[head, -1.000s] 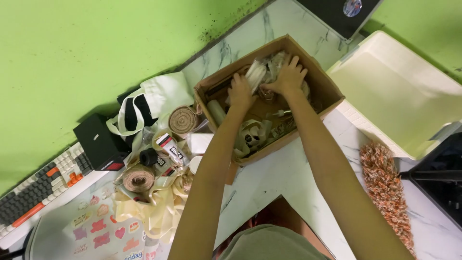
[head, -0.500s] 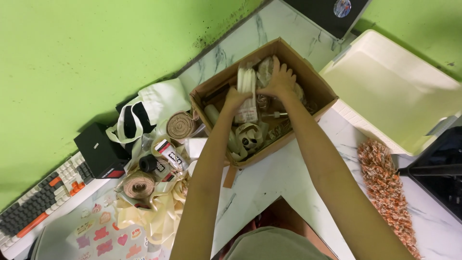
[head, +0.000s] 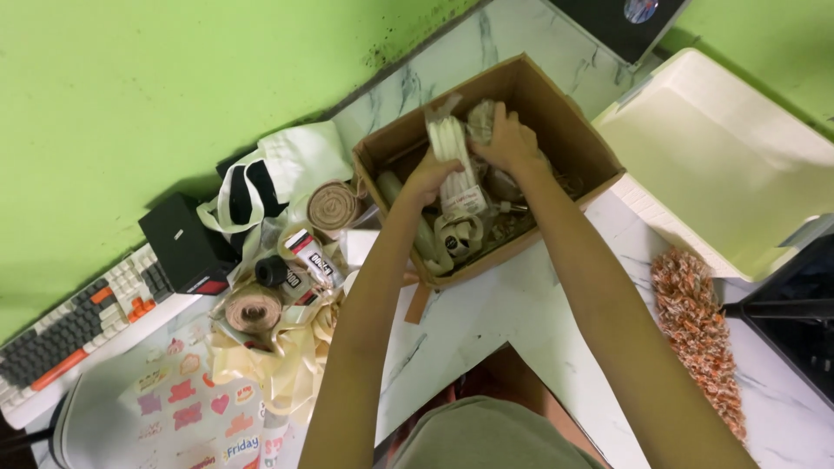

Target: The person unpacks a cardboard box filled with craft supplies, including ribbons, twine, and glue, placing them on a table. They then sort these items into a yellow plastic bin and a white tote bag.

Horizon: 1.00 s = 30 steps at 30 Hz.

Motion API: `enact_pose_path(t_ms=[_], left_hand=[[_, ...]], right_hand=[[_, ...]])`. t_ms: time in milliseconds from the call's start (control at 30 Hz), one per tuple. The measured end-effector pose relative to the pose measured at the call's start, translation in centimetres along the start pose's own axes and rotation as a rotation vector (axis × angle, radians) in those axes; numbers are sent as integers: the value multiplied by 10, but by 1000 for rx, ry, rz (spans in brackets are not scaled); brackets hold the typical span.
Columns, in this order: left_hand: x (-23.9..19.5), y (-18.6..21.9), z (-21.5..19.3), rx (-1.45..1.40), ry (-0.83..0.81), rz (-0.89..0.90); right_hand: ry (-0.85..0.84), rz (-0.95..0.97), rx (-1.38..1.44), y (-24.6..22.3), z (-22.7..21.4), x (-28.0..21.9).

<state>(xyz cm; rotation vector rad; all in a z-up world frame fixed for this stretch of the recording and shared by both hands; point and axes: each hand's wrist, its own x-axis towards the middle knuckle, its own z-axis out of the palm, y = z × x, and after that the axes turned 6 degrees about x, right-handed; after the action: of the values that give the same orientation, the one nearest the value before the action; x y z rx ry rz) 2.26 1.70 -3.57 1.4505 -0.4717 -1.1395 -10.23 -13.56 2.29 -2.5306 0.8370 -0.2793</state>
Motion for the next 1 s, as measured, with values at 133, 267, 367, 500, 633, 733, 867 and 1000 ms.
enact_pose_path(t_ms=[133,267,367,500,633,733,867,1000], left_hand=[[-72,37,-1,228,103,146],[-149,52,-32,129,99,381],[-222,54,-55,66,172,393],[-319,45,-75,-21,371,459],[-391,-10,-111,-22,557,494],[-434,-52,-126,-101,720,476],[-458,-105,-140,-13,1010,347],[-442,-192,-171,535,1427,203]], right_hand=[[98,-74,12,-47,-34,-27],[170,-182,13,-107,-83,-64],[228,-326,33,-156,-102,-99],[198,-499,72,-227,-105,-137],[0,-568,109,-296,-64,-168],[-135,-762,132,-329,1,-184],[-220,-921,97,-357,110,-205],[-191,-1098,115,-369,169,-223]])
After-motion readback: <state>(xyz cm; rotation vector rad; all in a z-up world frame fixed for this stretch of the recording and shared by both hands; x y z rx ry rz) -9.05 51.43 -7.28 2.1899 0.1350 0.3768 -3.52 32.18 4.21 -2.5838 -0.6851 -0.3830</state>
